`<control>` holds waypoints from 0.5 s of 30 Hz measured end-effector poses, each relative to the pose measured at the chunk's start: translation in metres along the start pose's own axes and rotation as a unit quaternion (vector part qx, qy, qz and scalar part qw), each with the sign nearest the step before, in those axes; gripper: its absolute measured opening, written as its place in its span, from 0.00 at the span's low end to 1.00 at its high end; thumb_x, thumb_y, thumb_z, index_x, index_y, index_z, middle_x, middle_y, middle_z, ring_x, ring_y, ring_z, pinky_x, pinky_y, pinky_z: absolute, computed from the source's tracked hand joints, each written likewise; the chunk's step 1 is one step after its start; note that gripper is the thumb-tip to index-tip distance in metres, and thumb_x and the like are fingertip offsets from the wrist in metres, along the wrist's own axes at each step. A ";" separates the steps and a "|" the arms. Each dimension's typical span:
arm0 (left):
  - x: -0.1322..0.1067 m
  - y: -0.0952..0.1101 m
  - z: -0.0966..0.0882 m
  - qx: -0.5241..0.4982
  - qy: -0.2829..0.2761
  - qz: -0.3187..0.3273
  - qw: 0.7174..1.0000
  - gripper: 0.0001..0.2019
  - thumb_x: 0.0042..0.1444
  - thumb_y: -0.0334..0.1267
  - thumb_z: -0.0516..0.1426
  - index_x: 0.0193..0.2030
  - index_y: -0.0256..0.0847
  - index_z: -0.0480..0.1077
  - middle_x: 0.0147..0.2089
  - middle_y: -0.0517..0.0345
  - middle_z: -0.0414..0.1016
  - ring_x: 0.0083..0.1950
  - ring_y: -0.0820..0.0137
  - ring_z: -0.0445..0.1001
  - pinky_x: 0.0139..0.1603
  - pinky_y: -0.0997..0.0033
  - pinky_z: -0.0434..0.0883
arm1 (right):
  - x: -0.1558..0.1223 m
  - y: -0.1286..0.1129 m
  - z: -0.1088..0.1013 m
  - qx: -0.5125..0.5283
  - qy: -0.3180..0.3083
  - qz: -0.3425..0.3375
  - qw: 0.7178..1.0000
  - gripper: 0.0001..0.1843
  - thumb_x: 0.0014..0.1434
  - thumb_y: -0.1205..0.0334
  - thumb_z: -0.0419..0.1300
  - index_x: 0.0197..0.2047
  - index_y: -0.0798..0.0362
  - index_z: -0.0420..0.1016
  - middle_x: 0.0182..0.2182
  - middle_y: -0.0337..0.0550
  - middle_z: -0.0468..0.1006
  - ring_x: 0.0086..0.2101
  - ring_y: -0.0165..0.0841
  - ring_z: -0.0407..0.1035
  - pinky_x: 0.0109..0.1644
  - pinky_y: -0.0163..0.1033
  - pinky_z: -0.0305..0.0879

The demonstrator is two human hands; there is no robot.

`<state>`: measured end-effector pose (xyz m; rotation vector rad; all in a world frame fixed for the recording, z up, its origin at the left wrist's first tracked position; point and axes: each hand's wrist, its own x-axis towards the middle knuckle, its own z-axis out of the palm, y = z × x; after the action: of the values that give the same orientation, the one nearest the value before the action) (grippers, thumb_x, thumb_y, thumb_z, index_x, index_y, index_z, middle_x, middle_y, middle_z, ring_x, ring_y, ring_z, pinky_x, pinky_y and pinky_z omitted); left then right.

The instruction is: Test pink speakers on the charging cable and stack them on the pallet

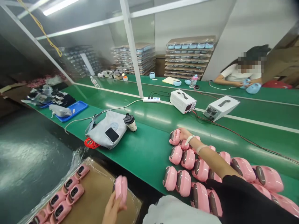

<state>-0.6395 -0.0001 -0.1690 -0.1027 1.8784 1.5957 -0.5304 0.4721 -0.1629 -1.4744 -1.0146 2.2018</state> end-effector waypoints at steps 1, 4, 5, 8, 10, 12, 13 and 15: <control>0.008 0.010 0.018 -0.009 -0.036 -0.002 0.999 0.35 0.43 0.59 0.66 0.51 0.35 0.67 0.38 0.57 0.74 0.28 0.72 0.71 0.32 0.71 0.72 | 0.002 0.001 -0.001 -0.001 0.007 0.025 1.000 0.14 0.66 0.54 0.55 0.45 0.58 0.70 0.37 0.42 0.73 0.32 0.29 0.69 0.36 0.38 0.70; 0.034 0.041 0.079 -0.002 -0.164 -0.009 0.986 0.34 0.43 0.58 0.64 0.51 0.35 0.66 0.31 0.60 0.74 0.25 0.72 0.72 0.34 0.72 0.72 | -0.002 0.000 -0.004 0.013 0.007 0.060 0.998 0.12 0.67 0.57 0.54 0.43 0.58 0.70 0.36 0.41 0.73 0.32 0.29 0.69 0.36 0.37 0.69; 0.042 0.049 0.101 0.002 -0.187 -0.011 0.982 0.33 0.44 0.56 0.64 0.51 0.35 0.66 0.30 0.60 0.74 0.24 0.72 0.71 0.32 0.72 0.71 | -0.006 -0.001 -0.006 0.020 0.002 0.062 0.998 0.10 0.67 0.59 0.53 0.41 0.58 0.69 0.34 0.41 0.73 0.31 0.29 0.69 0.35 0.36 0.69; 0.065 0.058 0.165 0.019 -0.251 -0.023 0.967 0.30 0.44 0.53 0.63 0.50 0.35 0.68 0.29 0.59 0.74 0.22 0.72 0.72 0.28 0.73 0.69 | -0.030 -0.002 -0.019 0.043 0.000 0.050 0.998 0.07 0.65 0.65 0.52 0.36 0.56 0.69 0.31 0.44 0.74 0.29 0.30 0.69 0.31 0.34 0.67; 0.078 0.053 0.201 0.039 -0.287 -0.037 0.957 0.25 0.50 0.52 0.61 0.48 0.35 0.68 0.29 0.59 0.74 0.20 0.73 0.71 0.26 0.74 0.68 | -0.050 0.000 -0.030 0.066 0.009 0.020 0.998 0.06 0.64 0.68 0.52 0.38 0.54 0.70 0.33 0.45 0.76 0.31 0.31 0.70 0.32 0.33 0.68; 0.088 0.044 0.230 0.054 -0.310 -0.053 0.948 0.20 0.59 0.49 0.56 0.49 0.35 0.68 0.32 0.58 0.74 0.19 0.76 0.69 0.25 0.74 0.67 | -0.072 0.005 -0.040 0.086 0.017 -0.007 0.996 0.08 0.63 0.68 0.52 0.41 0.52 0.72 0.37 0.44 0.77 0.34 0.30 0.72 0.34 0.33 0.69; 0.091 0.038 0.241 0.059 -0.321 -0.062 0.943 0.18 0.62 0.48 0.53 0.50 0.34 0.67 0.33 0.58 0.75 0.19 0.77 0.68 0.24 0.74 0.67 | -0.083 0.009 -0.044 0.092 0.018 -0.013 0.995 0.09 0.63 0.68 0.51 0.42 0.51 0.73 0.39 0.44 0.78 0.35 0.31 0.73 0.35 0.33 0.70; 0.095 0.029 0.257 0.060 -0.343 -0.078 0.934 0.18 0.66 0.46 0.49 0.54 0.34 0.65 0.34 0.56 0.75 0.20 0.77 0.68 0.25 0.74 0.67 | -0.102 0.021 -0.048 0.095 0.015 -0.011 0.995 0.11 0.62 0.67 0.51 0.41 0.52 0.74 0.38 0.44 0.78 0.34 0.31 0.73 0.35 0.35 0.71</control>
<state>-0.6166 0.2723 -0.2028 0.3145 1.3679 1.1905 -0.4412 0.4147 -0.1187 -1.4018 -0.7841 2.1856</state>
